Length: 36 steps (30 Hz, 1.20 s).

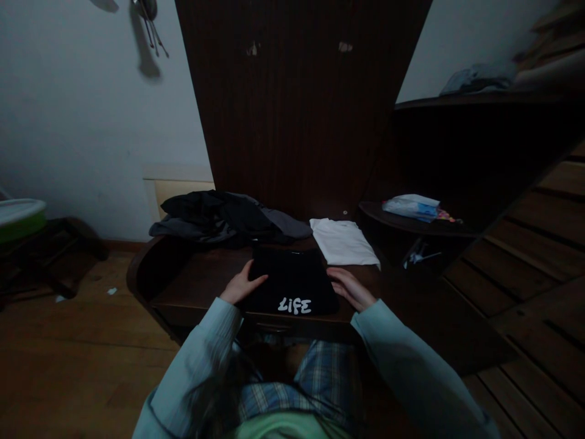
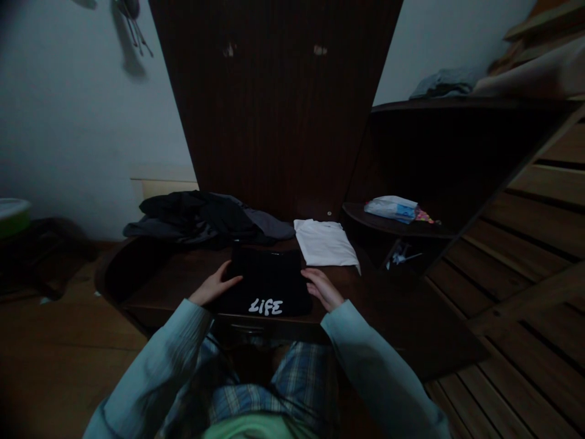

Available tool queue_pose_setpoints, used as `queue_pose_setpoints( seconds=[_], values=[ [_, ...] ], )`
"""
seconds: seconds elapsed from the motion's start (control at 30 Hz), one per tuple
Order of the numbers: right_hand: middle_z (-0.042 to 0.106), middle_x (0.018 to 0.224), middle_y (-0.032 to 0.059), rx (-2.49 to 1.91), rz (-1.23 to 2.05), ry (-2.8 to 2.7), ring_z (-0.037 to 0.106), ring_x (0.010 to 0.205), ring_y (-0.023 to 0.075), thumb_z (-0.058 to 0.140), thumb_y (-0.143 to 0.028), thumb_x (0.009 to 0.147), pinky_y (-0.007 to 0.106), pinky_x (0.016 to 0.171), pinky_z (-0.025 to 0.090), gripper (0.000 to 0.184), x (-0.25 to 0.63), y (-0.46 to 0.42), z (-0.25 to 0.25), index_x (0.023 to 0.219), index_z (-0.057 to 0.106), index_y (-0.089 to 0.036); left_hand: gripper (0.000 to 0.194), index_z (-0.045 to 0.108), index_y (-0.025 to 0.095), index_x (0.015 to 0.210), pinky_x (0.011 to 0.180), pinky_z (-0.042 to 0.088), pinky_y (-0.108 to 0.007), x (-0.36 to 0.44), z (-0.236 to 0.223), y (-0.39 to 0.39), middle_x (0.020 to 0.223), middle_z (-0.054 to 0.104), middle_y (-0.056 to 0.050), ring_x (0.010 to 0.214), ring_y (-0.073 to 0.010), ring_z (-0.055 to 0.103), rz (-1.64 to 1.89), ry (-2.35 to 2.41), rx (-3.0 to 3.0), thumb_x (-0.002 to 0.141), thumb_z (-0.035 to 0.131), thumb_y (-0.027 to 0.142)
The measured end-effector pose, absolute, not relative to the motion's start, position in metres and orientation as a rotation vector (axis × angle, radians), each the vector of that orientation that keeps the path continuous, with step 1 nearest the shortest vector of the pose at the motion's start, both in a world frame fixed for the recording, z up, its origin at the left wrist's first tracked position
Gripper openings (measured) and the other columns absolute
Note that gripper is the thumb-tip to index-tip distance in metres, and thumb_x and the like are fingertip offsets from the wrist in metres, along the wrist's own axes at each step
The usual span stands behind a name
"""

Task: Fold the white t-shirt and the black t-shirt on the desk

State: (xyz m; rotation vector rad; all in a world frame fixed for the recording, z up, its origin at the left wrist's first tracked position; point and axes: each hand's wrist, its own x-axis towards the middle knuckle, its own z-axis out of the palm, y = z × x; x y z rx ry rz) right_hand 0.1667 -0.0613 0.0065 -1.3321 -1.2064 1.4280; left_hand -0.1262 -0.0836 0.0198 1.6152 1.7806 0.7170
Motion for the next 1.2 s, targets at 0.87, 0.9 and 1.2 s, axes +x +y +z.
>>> queue_pose_setpoints(
  seconds=[0.87,0.9,1.2],
  values=[
    [0.055,0.116,0.0038,-1.169,1.06,-1.571,0.05,0.106,0.0193,0.057,-0.033,0.069,0.036,0.091,0.039,0.05,0.145,-0.056,-0.013,0.117,0.045,-0.026,0.052,0.045,0.019,0.119,0.103,0.026,-0.039,-0.11,-0.001,-0.091,0.122,0.045,-0.006,0.117,-0.0202,0.04,1.067,1.433,1.843,0.068,0.046,0.016],
    [0.056,0.114,0.0035,-1.171,1.122,-1.57,0.052,0.104,0.0191,0.057,-0.031,0.07,0.036,0.089,0.041,0.048,0.144,-0.053,-0.011,0.116,0.047,-0.026,0.053,0.045,0.019,0.119,0.104,0.025,-0.038,-0.109,-0.002,-0.091,0.124,0.043,-0.006,0.118,-0.02,0.039,1.076,1.431,1.836,0.066,0.045,0.014],
    [0.058,0.111,0.0056,-1.172,0.701,-1.926,0.052,0.104,0.0209,0.058,-0.015,0.066,0.038,0.095,0.035,0.047,0.139,-0.033,0.034,0.112,0.054,-0.022,0.06,0.042,0.019,0.123,0.107,0.019,-0.037,-0.09,0.022,-0.084,0.138,0.027,-0.004,0.128,-0.0206,0.024,1.191,1.425,1.959,0.064,0.042,0.009]
  ],
)
